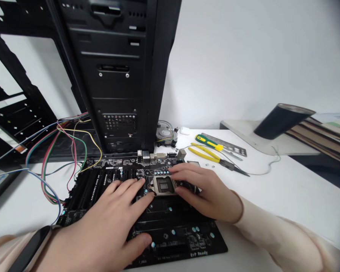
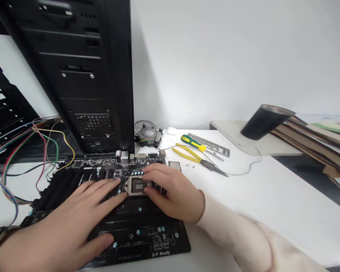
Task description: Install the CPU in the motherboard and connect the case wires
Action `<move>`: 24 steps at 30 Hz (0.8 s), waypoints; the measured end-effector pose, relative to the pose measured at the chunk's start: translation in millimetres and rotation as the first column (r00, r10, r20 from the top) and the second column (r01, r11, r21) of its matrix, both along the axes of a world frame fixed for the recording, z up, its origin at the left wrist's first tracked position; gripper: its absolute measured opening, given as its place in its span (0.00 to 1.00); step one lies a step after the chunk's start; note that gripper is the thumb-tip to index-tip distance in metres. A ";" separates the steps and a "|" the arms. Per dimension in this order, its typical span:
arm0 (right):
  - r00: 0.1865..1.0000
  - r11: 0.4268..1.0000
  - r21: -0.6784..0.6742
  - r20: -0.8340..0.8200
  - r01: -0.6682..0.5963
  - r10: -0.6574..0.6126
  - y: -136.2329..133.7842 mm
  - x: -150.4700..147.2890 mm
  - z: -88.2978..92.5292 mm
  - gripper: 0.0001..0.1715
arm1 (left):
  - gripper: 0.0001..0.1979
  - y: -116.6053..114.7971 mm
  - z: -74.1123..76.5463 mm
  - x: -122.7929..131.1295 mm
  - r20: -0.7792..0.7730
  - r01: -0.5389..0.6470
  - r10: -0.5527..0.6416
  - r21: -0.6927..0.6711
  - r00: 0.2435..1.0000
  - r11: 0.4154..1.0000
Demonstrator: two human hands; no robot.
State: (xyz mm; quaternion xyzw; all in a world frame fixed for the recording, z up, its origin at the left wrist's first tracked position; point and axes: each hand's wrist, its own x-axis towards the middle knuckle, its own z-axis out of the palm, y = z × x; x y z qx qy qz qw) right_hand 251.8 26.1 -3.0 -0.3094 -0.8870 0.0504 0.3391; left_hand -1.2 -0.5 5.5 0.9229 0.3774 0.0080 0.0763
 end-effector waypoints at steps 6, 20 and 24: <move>0.997 0.999 0.035 -0.066 0.027 -0.025 1.0 6.3 -2.4 0.12 | 0.29 1.2 -2.1 -0.8 0.063 0.005 -0.006 0.008 0.998 1.000; 0.987 0.997 0.055 0.147 0.053 -0.061 4.2 19.3 12.1 0.10 | 0.28 1.1 -4.0 -3.5 0.065 -0.002 0.001 0.027 0.998 1.000; 0.968 0.999 0.022 0.245 0.048 -0.051 6.5 26.2 5.1 0.29 | 0.28 1.4 -5.4 -4.9 0.052 0.019 -0.021 0.048 0.998 0.999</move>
